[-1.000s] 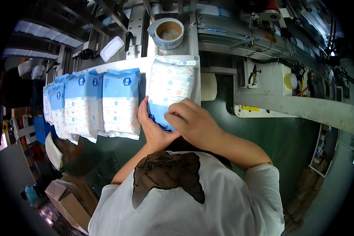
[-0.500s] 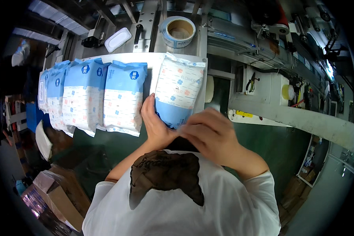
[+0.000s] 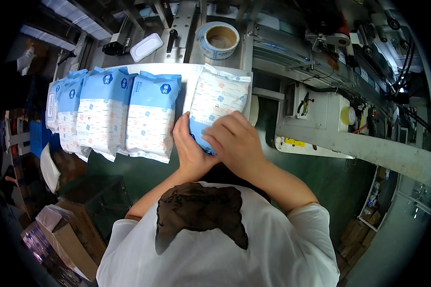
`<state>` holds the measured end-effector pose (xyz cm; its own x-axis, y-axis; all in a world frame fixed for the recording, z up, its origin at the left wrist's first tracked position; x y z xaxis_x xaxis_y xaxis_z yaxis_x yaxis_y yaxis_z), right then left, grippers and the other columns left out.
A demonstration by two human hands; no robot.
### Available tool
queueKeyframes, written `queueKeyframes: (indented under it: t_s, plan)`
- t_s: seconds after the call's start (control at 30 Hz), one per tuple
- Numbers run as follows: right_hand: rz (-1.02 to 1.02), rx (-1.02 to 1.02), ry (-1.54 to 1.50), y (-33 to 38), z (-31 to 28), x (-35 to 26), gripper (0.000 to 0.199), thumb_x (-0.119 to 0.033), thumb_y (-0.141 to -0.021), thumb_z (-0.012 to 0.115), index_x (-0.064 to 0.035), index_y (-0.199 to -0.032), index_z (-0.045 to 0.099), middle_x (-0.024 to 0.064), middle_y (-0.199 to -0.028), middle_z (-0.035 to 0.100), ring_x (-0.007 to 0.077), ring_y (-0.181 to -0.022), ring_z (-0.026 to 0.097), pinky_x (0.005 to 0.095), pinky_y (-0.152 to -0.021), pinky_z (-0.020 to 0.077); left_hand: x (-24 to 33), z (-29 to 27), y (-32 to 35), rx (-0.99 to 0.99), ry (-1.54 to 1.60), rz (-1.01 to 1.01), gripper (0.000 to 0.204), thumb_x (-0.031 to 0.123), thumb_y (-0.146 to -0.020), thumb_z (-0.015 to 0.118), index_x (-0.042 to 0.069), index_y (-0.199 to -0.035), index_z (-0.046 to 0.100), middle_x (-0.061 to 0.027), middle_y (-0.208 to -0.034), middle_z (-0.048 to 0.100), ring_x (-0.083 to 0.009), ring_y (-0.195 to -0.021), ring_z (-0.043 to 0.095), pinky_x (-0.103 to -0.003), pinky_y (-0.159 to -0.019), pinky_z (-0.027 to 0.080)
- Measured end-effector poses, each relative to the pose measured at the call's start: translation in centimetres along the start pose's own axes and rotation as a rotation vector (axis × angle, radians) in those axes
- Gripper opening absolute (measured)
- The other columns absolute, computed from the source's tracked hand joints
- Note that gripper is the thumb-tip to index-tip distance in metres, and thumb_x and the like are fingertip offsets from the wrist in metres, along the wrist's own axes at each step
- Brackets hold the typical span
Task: The person places stacks of plastic lids into a labeling machine and packs sealed packages of wet wipes into a cardboard box.
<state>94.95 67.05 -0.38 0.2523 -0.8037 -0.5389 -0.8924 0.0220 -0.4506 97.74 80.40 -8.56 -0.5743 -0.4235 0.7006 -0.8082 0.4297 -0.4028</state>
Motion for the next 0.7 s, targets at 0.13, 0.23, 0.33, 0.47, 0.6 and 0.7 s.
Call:
queueKeyframes:
  t_s: [0.13,0.23,0.33,0.47,0.6,0.7]
  plan:
    - [0.104,-0.125,-0.069,1.6,-2.0,-0.8,0.016,-0.009,-0.068,0.076,-0.0058,-0.076,0.063,0.0055,-0.075,0.055,0.0256,-0.07,0.054,0.0348,-0.061,0.0459,0.0,-0.1,0.0,-0.011,-0.012,-0.015,0.114,0.031,-0.054,0.087,-0.01,-0.139,0.021,-0.0264,-0.131,0.036,-0.0426,-0.12,0.037,-0.049,-0.101,0.031]
    - [0.096,-0.082,-0.102,1.4,-2.4,-1.3,0.014,-0.01,-0.069,0.075,-0.0064,-0.076,0.064,0.0046,-0.074,0.054,0.0247,-0.072,0.054,0.0345,-0.064,0.0463,0.0,0.0,0.1,-0.011,-0.019,-0.023,0.113,0.033,-0.057,0.086,-0.01,-0.139,0.021,-0.0264,-0.13,0.036,-0.0424,-0.119,0.037,-0.049,-0.101,0.031]
    - [0.048,-0.029,-0.039,0.4,0.1,-0.3,0.014,-0.007,-0.068,0.076,-0.0071,-0.076,0.065,0.0042,-0.073,0.054,0.0241,-0.073,0.054,0.0338,-0.065,0.0472,-0.2,0.2,0.2,-0.007,-0.025,-0.017,0.113,0.035,-0.057,0.086,-0.01,-0.139,0.022,-0.0267,-0.13,0.036,-0.0422,-0.119,0.037,-0.049,-0.101,0.03]
    - [0.217,-0.209,-0.252,1.4,-3.0,-0.4,0.014,-0.004,-0.068,0.076,-0.0078,-0.079,0.067,0.0049,-0.077,0.059,0.0236,-0.076,0.057,0.032,-0.067,0.0485,-0.1,-0.1,0.2,-0.044,-0.009,-0.022,0.113,0.037,-0.058,0.085,-0.01,-0.139,0.022,-0.027,-0.129,0.037,-0.0419,-0.119,0.036,-0.049,-0.102,0.028]
    - [0.31,0.031,-0.174,1.1,-3.9,1.5,0.013,-0.005,-0.07,0.075,-0.0069,-0.081,0.068,0.0064,-0.084,0.062,0.0238,-0.079,0.058,0.0317,-0.066,0.048,-0.1,0.0,0.4,-0.063,-0.023,-0.076,0.112,0.032,-0.056,0.085,-0.01,-0.138,0.022,-0.0256,-0.127,0.035,-0.0414,-0.118,0.035,-0.049,-0.103,0.027]
    - [0.237,0.211,-0.025,-0.9,-3.0,3.6,0.014,-0.005,-0.071,0.074,-0.0054,-0.083,0.068,0.0075,-0.086,0.063,0.0249,-0.08,0.059,0.033,-0.068,0.048,-0.1,0.3,0.2,-0.042,-0.024,-0.038,0.112,0.03,-0.054,0.086,-0.01,-0.138,0.022,-0.0251,-0.126,0.034,-0.0417,-0.117,0.035,-0.049,-0.102,0.028]
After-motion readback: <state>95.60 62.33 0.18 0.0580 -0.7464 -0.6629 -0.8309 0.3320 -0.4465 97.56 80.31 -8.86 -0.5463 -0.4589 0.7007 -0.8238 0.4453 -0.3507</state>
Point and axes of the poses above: each hand's wrist, its own y-axis away from the middle knuckle, its own z-axis out of the palm, x = y × z, the point moved 1 cm from there along -y, towards the middle knuckle
